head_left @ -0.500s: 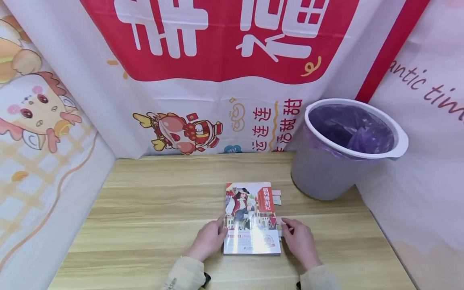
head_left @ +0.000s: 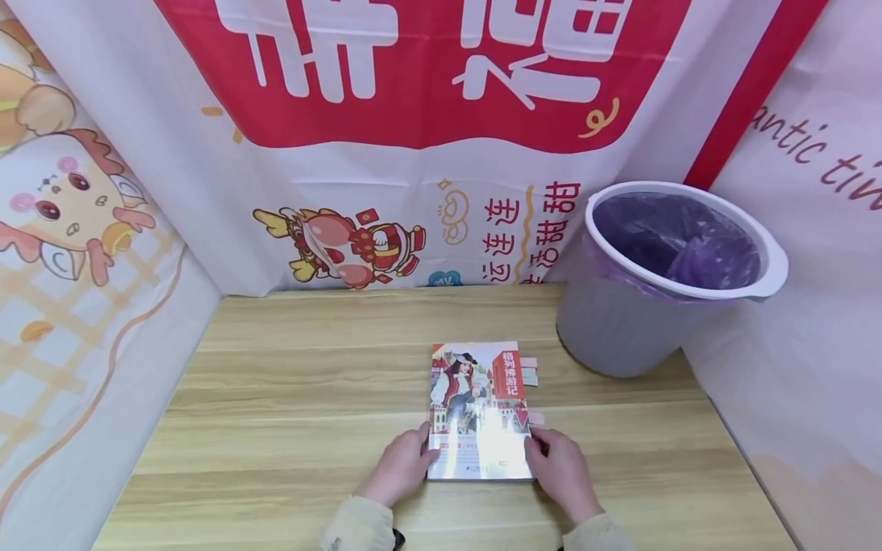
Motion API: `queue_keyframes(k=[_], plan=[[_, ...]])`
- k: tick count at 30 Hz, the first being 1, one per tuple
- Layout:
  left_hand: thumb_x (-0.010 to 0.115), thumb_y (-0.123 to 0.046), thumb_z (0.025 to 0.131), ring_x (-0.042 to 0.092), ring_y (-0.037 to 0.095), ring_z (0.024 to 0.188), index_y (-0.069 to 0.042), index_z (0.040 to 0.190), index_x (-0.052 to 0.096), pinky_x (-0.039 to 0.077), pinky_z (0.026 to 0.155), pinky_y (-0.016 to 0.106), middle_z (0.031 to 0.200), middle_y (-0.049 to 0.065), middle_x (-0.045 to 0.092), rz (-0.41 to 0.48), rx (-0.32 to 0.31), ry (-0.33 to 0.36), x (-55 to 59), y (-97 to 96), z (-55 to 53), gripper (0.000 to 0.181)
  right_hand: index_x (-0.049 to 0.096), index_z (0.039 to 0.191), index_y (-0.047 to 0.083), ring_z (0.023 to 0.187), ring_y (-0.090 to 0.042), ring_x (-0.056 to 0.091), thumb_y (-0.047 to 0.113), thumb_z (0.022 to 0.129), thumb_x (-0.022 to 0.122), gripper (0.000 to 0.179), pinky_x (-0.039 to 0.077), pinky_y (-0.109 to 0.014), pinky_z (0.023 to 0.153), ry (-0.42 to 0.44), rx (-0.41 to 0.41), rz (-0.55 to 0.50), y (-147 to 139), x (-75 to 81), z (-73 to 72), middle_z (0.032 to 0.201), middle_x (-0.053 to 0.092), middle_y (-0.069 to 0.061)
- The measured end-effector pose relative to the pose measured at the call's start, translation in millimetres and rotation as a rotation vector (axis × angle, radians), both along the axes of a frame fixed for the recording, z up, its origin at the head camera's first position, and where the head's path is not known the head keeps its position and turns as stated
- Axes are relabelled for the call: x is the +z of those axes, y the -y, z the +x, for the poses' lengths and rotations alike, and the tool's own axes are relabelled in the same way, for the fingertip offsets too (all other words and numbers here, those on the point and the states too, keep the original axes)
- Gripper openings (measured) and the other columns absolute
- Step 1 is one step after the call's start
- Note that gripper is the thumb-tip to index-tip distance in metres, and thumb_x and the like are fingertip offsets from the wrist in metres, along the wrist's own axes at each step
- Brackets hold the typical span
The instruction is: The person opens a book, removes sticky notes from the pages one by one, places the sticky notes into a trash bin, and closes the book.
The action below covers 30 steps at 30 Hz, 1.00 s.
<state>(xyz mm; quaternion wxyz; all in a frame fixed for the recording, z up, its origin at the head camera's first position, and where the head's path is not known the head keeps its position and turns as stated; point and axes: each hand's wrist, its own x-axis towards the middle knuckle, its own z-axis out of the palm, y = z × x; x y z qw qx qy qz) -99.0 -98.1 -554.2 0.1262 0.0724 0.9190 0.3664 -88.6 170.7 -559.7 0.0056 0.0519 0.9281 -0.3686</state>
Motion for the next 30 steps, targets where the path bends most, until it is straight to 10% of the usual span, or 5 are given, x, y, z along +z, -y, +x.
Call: queue_keyframes(k=[7,15,30], plan=[[0.068,-0.015,0.092,0.062,0.04,0.098,0.016,0.138,0.043,0.05,0.09,0.055,0.106,0.027,0.064,-0.001,-0.001,-0.008,-3.3,-2.5,1.1,0.061,0.064,0.125,-0.005,0.068,-0.015,0.048,0.017,0.09,0.068,0.041,0.044,-0.032,0.06,-0.019,0.03,0.06,8.3,-2.3,5.5,0.084,0.055,-0.004],[0.069,-0.016,0.092,0.062,0.037,0.093,0.017,0.138,0.043,0.051,0.087,0.053,0.102,0.024,0.063,-0.012,-0.002,-0.024,-6.7,-1.8,0.2,0.063,0.054,0.133,-0.011,0.094,-0.028,0.061,0.017,0.089,0.068,0.054,0.051,-0.05,0.09,-0.052,0.006,0.061,19.4,0.3,13.8,0.108,0.059,-0.017],[0.07,-0.014,0.091,0.054,0.021,0.076,0.016,0.14,0.042,0.051,0.075,0.046,0.088,0.012,0.059,-0.005,-0.024,-0.047,-6.2,-1.8,1.1,0.064,0.043,0.146,-0.001,0.125,-0.04,0.054,0.019,0.09,0.07,0.065,0.045,-0.053,0.101,-0.062,-0.038,-0.067,36.1,21.0,21.1,0.137,0.055,-0.025]])
